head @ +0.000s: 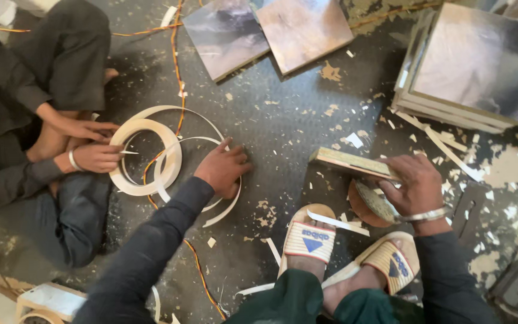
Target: The person cuts white strips with a guillotine-style cutter and applies them to the edges of square panels. They then place the finished panels into a stack of similar frames.
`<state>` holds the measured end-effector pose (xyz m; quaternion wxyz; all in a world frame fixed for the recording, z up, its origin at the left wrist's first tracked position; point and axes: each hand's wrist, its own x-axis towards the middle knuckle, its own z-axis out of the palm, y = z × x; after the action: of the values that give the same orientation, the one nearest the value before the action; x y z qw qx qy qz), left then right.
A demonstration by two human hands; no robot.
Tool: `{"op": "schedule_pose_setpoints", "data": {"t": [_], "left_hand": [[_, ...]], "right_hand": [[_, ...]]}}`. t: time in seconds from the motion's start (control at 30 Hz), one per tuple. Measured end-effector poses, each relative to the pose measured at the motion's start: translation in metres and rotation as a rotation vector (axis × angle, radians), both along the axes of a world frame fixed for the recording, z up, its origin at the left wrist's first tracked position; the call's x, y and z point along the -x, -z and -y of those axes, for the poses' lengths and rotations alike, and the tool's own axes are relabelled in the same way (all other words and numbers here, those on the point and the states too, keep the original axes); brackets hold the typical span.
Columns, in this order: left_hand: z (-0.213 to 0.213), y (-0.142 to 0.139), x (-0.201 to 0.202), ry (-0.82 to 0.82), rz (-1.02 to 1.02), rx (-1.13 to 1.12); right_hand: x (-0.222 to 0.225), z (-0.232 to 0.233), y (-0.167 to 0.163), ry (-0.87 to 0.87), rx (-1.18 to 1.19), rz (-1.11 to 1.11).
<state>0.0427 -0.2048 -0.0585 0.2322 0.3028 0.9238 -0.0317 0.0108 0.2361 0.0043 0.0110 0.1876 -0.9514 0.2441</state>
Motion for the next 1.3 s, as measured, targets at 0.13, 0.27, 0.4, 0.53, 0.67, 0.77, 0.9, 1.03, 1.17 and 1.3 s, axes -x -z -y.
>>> {"op": "schedule_pose_setpoints", "data": {"t": [0.13, 0.27, 0.4, 0.53, 0.67, 0.77, 0.9, 1.03, 1.17, 1.3], "left_hand": [[-0.014, 0.007, 0.003, 0.263, -0.389, -0.19], [-0.053, -0.027, 0.041, 0.005, -0.261, -0.245], [-0.073, -0.094, 0.069, -0.13, -0.351, -0.411], [-0.076, -0.144, 0.093, -0.357, 0.003, -0.735], [-0.071, -0.182, 0.116, -0.511, -0.205, -1.226], [-0.058, -0.224, 0.109, -0.838, -0.523, -1.402], [-0.068, -0.266, 0.061, -0.35, -0.862, -1.581], [-0.14, -0.235, 0.066, 0.026, -0.614, -1.159], [-0.204, -0.165, 0.072, -0.011, -0.392, -0.791], [-0.209, -0.109, 0.064, 0.0, -0.401, -0.772]], "right_hand": [[0.001, -0.003, -0.002, -0.033, 0.023, -0.038], [0.001, -0.007, 0.001, -0.023, 0.04, -0.007], [0.002, -0.015, 0.002, -0.018, 0.039, -0.023], [0.006, -0.026, -0.001, 0.005, 0.045, -0.018], [0.008, -0.033, -0.003, 0.023, 0.054, 0.005], [0.008, -0.034, -0.003, 0.023, 0.081, -0.008], [0.007, -0.033, -0.002, 0.027, 0.096, -0.022], [0.008, -0.032, -0.004, 0.055, 0.139, -0.009], [0.003, -0.035, -0.007, 0.07, 0.218, -0.124], [-0.005, -0.042, -0.008, 0.116, 0.236, -0.137]]}}
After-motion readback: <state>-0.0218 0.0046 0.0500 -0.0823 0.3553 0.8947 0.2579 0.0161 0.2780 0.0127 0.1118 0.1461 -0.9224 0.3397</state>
